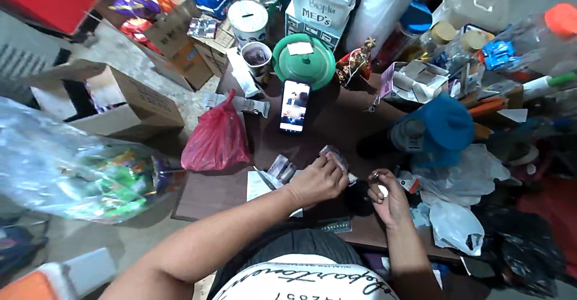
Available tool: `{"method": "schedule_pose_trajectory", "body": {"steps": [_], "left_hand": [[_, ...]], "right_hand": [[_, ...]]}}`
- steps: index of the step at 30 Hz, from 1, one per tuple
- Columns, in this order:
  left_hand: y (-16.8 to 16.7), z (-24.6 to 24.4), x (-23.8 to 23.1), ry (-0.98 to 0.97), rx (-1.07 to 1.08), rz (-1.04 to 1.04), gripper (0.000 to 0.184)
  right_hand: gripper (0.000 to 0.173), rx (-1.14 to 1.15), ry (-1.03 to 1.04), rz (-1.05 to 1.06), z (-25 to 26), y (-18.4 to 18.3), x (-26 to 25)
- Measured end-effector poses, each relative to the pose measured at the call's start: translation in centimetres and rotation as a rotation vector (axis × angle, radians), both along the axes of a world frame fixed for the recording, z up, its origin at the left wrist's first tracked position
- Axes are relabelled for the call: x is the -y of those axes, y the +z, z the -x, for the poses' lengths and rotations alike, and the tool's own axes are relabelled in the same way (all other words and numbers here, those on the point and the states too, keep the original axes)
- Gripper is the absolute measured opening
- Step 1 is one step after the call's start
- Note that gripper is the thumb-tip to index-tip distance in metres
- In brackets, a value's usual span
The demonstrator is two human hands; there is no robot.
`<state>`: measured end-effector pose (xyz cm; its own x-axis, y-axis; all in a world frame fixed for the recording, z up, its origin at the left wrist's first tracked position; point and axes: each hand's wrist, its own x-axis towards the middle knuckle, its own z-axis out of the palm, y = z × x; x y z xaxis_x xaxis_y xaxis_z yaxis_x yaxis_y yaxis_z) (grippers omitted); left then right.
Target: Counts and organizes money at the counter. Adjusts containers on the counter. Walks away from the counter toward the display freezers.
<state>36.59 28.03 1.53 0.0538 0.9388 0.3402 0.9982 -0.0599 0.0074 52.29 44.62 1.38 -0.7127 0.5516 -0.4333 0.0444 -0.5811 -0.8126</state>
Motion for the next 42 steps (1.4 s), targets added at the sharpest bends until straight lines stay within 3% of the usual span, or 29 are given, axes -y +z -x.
{"method": "schedule_pose_trajectory", "body": {"steps": [5, 9, 11, 13, 14, 16, 18, 20, 23, 26, 29, 31, 33, 35, 37, 39, 42], "left_hand": [[0.9, 0.4, -2.5, -0.103, 0.227, 0.65, 0.018], [-0.6, 1.0, -5.4, -0.03, 0.372, 0.804, 0.016], [-0.5, 1.9, -4.9, -0.08, 0.45, 0.723, 0.022], [0.5, 3.1, -2.3, -0.142, 0.583, 0.478, 0.042], [1.2, 3.7, -0.5, -0.144, 0.653, 0.342, 0.042], [1.6, 4.4, 3.2, 0.025, 0.776, 0.06, 0.027], [-0.2, 4.4, 6.3, 0.386, 0.771, -0.103, 0.018], [-3.2, 4.2, 7.8, 0.656, 0.734, 0.041, 0.022], [-5.9, 4.2, 7.7, 0.781, 0.719, 0.402, 0.041], [-5.5, 4.7, 7.3, 0.851, 0.789, 0.536, 0.026], [-2.8, 4.8, 7.7, 0.78, 0.753, 0.159, 0.02], [-0.9, 4.2, 6.0, 0.585, 0.624, -0.163, 0.02], [0.8, 3.0, 2.7, 0.351, 0.542, -0.256, 0.015], [1.1, 1.9, -0.3, 0.135, 0.459, -0.075, 0.01], [0.5, 1.3, -2.2, 0.013, 0.47, 0.321, 0.016], [0.7, 1.1, -3.7, 0.058, 0.559, 0.834, 0.037], [0.3, 1.1, -5.5, 0.165, 0.578, 1.051, 0.049]], "right_hand": [[0.028, 0.006, -0.043, 0.056, -1.0, -0.7, 0.9], [0.028, 0.008, -0.059, 0.119, -0.6, -0.6, 1.9], [0.028, -0.018, -0.049, 0.14, -0.5, -0.3, 2.0], [0.027, -0.045, -0.036, 0.152, -0.8, -0.3, 2.0], [0.026, -0.057, -0.033, 0.161, -1.0, -0.3, 1.9], [0.026, -0.065, -0.042, 0.183, -1.3, -0.3, 1.7], [0.027, -0.047, -0.058, 0.184, -1.2, -0.3, 1.8], [0.028, -0.033, -0.075, 0.185, -0.6, -0.3, 2.1], [0.029, -0.026, -0.073, 0.195, 0.3, -0.1, 2.6], [0.028, -0.046, -0.06, 0.193, 0.6, 0.7, 2.9], [0.028, -0.066, -0.088, 0.183, 0.1, 1.2, 2.8], [0.028, -0.073, -0.11, 0.181, -0.5, 1.0, 2.7], [0.029, -0.061, -0.133, 0.19, -0.9, 0.7, 2.7], [0.029, -0.034, -0.179, 0.205, -0.8, 0.7, 3.0], [0.027, -0.028, -0.183, 0.2, -1.0, 1.0, 3.2], [0.026, -0.033, -0.161, 0.19, -1.5, 1.1, 3.2], [0.026, -0.003, -0.163, 0.179, -2.0, 1.0, 3.2]]}}
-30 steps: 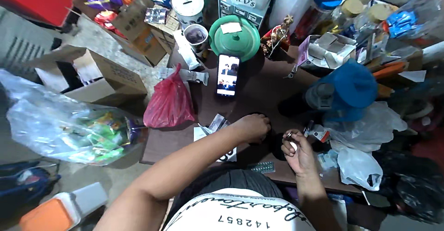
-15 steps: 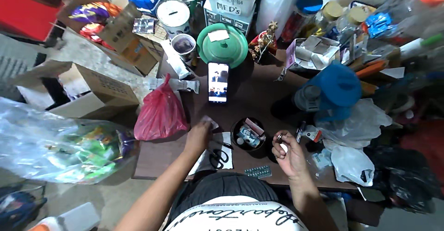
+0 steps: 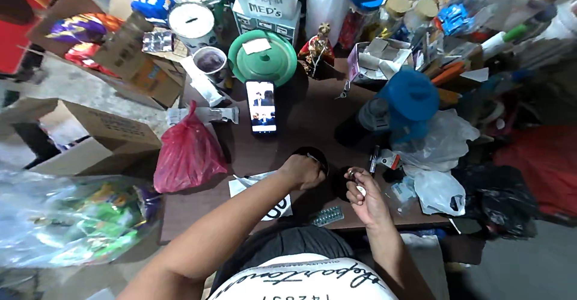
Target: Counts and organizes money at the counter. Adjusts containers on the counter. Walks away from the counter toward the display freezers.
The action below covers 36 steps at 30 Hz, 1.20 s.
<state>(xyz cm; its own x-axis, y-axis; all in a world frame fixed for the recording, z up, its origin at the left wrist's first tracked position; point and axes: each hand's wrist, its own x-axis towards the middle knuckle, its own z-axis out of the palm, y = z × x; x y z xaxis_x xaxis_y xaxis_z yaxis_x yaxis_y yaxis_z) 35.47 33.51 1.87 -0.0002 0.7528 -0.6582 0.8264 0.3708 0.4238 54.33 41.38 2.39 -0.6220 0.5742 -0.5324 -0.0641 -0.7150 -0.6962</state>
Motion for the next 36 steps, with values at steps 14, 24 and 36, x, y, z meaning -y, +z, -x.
{"method": "schedule_pose_trajectory", "body": {"steps": [14, 24, 36], "left_hand": [[0.3, -2.0, 6.0, 0.863, 0.646, -0.967, 0.026], [-2.3, -0.9, 12.9, 1.42, 2.131, -0.461, 0.051], [-1.8, 3.2, 22.5, 1.167, 2.335, -0.522, 0.077]], "right_hand": [[0.02, 0.014, 0.107, -0.297, 1.6, 0.9, 2.4], [0.063, -0.524, 0.331, 0.297, 5.1, 2.6, 6.8], [0.056, -0.571, 0.282, 0.476, 10.5, 1.8, 15.7]]}}
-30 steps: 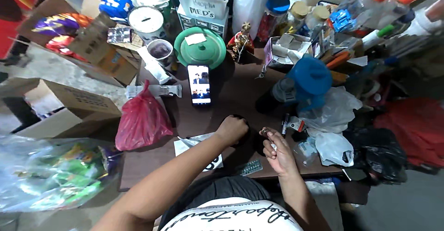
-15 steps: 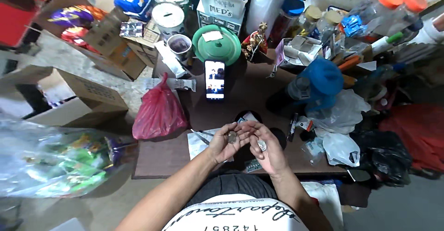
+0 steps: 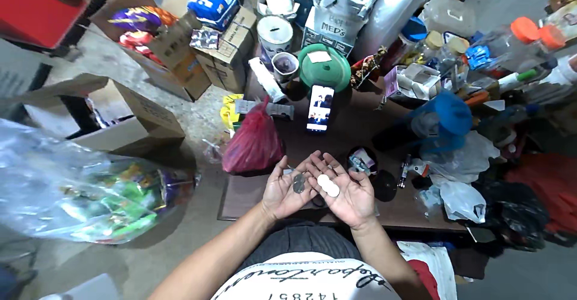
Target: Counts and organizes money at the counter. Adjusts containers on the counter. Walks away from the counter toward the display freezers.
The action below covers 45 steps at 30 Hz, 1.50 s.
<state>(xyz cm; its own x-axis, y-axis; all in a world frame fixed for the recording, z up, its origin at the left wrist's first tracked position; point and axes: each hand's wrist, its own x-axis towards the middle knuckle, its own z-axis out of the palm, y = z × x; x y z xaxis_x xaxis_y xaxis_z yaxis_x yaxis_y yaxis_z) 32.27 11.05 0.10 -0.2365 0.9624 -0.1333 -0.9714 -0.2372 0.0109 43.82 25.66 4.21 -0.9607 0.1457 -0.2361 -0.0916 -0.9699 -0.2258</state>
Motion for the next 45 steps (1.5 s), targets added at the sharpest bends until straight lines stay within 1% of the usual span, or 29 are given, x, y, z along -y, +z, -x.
{"method": "schedule_pose_trajectory", "body": {"steps": [5, 6, 8, 9, 10, 12, 13, 14, 15, 17, 20, 22, 24, 25, 26, 28, 29, 30, 31, 32, 33, 34, 35, 37, 38, 39, 41, 43, 45], "left_hand": [[0.1, 2.4, 3.8, -0.009, -0.008, 0.003, 0.084], [0.3, 2.9, 4.5, -0.013, -0.004, 0.016, 0.084], [0.5, 4.1, 5.9, -0.008, 0.034, 0.034, 0.085], [0.6, 4.7, 6.6, -0.002, 0.049, 0.036, 0.086], [0.7, 5.3, 7.2, 0.005, 0.057, 0.042, 0.085], [0.8, 6.4, 8.1, 0.03, 0.058, 0.082, 0.08], [0.8, 6.9, 8.5, 0.047, 0.052, 0.102, 0.078], [0.6, 7.3, 8.9, 0.063, 0.044, 0.105, 0.077], [0.4, 7.7, 9.2, 0.076, 0.042, 0.108, 0.075], [0.1, 8.3, 9.8, 0.086, 0.051, 0.086, 0.073], [0.2, 9.0, 10.1, 0.085, 0.025, 0.084, 0.074], [0.1, 9.3, 10.0, 0.094, 0.026, 0.078, 0.078], [0.1, 9.3, 9.7, 0.096, 0.055, 0.089, 0.078], [0.3, 9.1, 9.4, 0.094, 0.079, 0.123, 0.074], [0.7, 8.9, 9.0, 0.09, 0.092, 0.178, 0.069], [1.1, 8.3, 8.0, 0.098, 0.091, 0.332, 0.057], [1.1, 8.0, 7.4, 0.11, 0.073, 0.455, 0.052], [0.9, 7.9, 7.0, 0.122, 0.034, 0.554, 0.049], [0.8, 7.8, 6.5, 0.129, -0.023, 0.659, 0.047], [0.9, 7.9, 6.2, 0.13, -0.088, 0.739, 0.043], [0.8, 8.0, 6.0, 0.139, -0.151, 0.794, 0.039], [0.9, 8.0, 5.8, 0.16, -0.222, 0.839, 0.035], [1.0, 8.0, 5.6, 0.186, -0.295, 0.881, 0.033], [1.3, 7.9, 5.1, 0.235, -0.402, 0.942, 0.033], [1.5, 7.9, 4.8, 0.259, -0.424, 0.956, 0.033], [1.6, 7.9, 4.7, 0.281, -0.425, 0.964, 0.033], [1.7, 7.9, 4.7, 0.313, -0.384, 0.972, 0.034], [1.6, 8.1, 5.1, 0.336, -0.296, 0.961, 0.036], [1.5, 8.5, 5.8, 0.354, -0.221, 0.971, 0.039]], "right_hand": [[0.062, 0.005, -0.013, -0.076, 2.9, 0.2, 3.7], [0.058, 0.0, -0.022, -0.077, 3.5, 0.1, 4.5], [0.045, -0.016, -0.057, -0.093, 4.9, -0.1, 6.2], [0.039, -0.006, -0.074, -0.175, 5.7, -0.2, 7.1], [0.038, 0.023, -0.085, -0.323, 6.4, 0.0, 8.2], [0.042, 0.05, -0.067, -0.729, 7.9, -0.1, 10.4], [0.04, 0.026, -0.048, -0.893, 8.5, -0.3, 11.3], [0.04, -0.002, -0.032, -1.026, 9.0, -0.6, 12.2], [0.04, -0.023, -0.027, -1.112, 9.5, -0.8, 13.0], [0.04, -0.032, -0.046, -1.179, 10.1, -1.0, 13.9], [0.038, 0.021, -0.111, -1.139, 10.4, -0.8, 13.7], [0.036, 0.038, -0.157, -1.187, 10.6, -0.6, 13.0], [0.031, 0.008, -0.176, -1.38, 11.1, -0.8, 12.6], [0.027, -0.026, -0.158, -1.508, 11.2, -1.0, 12.4], [0.027, -0.077, -0.089, -1.644, 11.3, -1.0, 12.1], [0.048, -0.133, 0.005, -1.837, 11.6, -0.5, 11.7], [0.055, -0.135, -0.031, -1.864, 11.6, -0.4, 11.4], [0.055, -0.1, -0.142, -1.865, 11.8, -0.5, 11.0], [0.049, -0.014, -0.254, -1.86, 11.8, -0.7, 10.1], [0.044, 0.111, -0.361, -1.839, 11.9, -1.0, 8.7], [0.043, 0.273, -0.434, -1.826, 12.1, -1.4, 7.0], [0.052, 0.453, -0.474, -1.803, 12.4, -2.0, 5.2], [0.065, 0.628, -0.49, -1.77, 12.9, -2.9, 3.2], [0.094, 0.921, -0.435, -1.712, 14.5, -5.0, -0.4], [0.107, 1.021, -0.408, -1.706, 15.4, -6.2, -1.9], [0.117, 1.086, -0.395, -1.722, 16.3, -7.4, -3.0], [0.125, 1.154, -0.372, -1.762, 17.9, -8.6, -4.2], [0.126, 1.187, -0.345, -1.769, 19.2, -8.8, -4.5], [0.122, 1.207, -0.374, -1.784, 20.0, -9.5, -4.7]]}}
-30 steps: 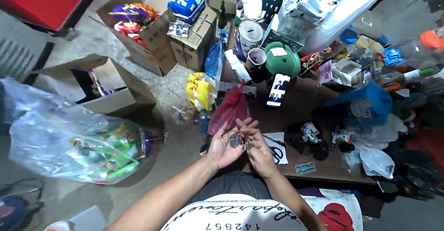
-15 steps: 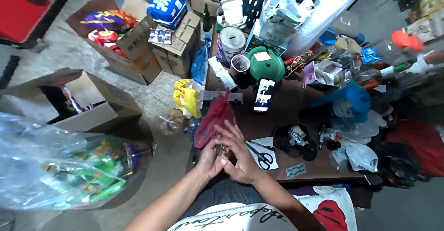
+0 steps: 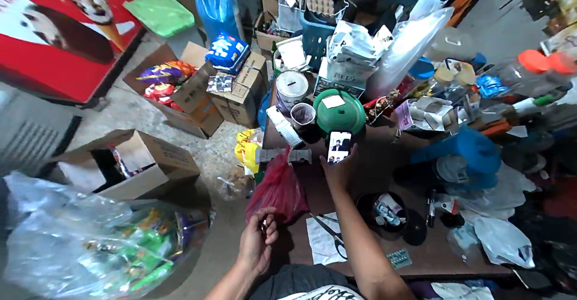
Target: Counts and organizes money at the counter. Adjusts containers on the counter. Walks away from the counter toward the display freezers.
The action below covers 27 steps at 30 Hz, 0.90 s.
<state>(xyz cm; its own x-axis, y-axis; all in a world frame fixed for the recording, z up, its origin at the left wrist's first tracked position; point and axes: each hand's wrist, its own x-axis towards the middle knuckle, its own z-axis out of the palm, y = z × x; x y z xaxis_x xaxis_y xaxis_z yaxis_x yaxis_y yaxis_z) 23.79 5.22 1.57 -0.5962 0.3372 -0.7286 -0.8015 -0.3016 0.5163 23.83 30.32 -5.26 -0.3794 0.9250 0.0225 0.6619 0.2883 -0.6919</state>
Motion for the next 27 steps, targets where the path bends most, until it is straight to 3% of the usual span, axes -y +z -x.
{"method": "schedule_pose_trajectory", "body": {"steps": [3, 7, 10, 18, 22, 27], "left_hand": [[0.1, 0.5, 1.2, 0.06, 0.022, 0.07, 0.038], [-0.4, 0.9, 3.1, 0.079, 0.037, 0.167, 0.03], [-1.1, 1.0, 4.3, 0.075, 0.051, 0.173, 0.034], [-1.6, 2.0, 4.7, 0.021, -0.023, 0.145, 0.038], [0.0, 4.2, 2.5, -0.207, -0.217, 0.193, 0.037], [4.2, 9.1, -5.4, -0.735, -0.834, 0.364, 0.02]], "right_hand": [[0.117, 0.005, -0.031, -0.044, 0.4, -0.6, -0.3], [0.123, 0.06, -0.046, -0.014, 0.2, -0.3, -0.4], [0.126, 0.137, -0.032, 0.01, -0.3, 0.2, -0.2], [0.12, 0.459, 0.252, 0.11, -1.7, 1.9, 3.9], [0.116, 0.549, 0.34, 0.125, -0.8, 1.4, 4.7], [0.114, 0.554, 0.36, 0.152, -1.0, 1.3, 4.4]]}}
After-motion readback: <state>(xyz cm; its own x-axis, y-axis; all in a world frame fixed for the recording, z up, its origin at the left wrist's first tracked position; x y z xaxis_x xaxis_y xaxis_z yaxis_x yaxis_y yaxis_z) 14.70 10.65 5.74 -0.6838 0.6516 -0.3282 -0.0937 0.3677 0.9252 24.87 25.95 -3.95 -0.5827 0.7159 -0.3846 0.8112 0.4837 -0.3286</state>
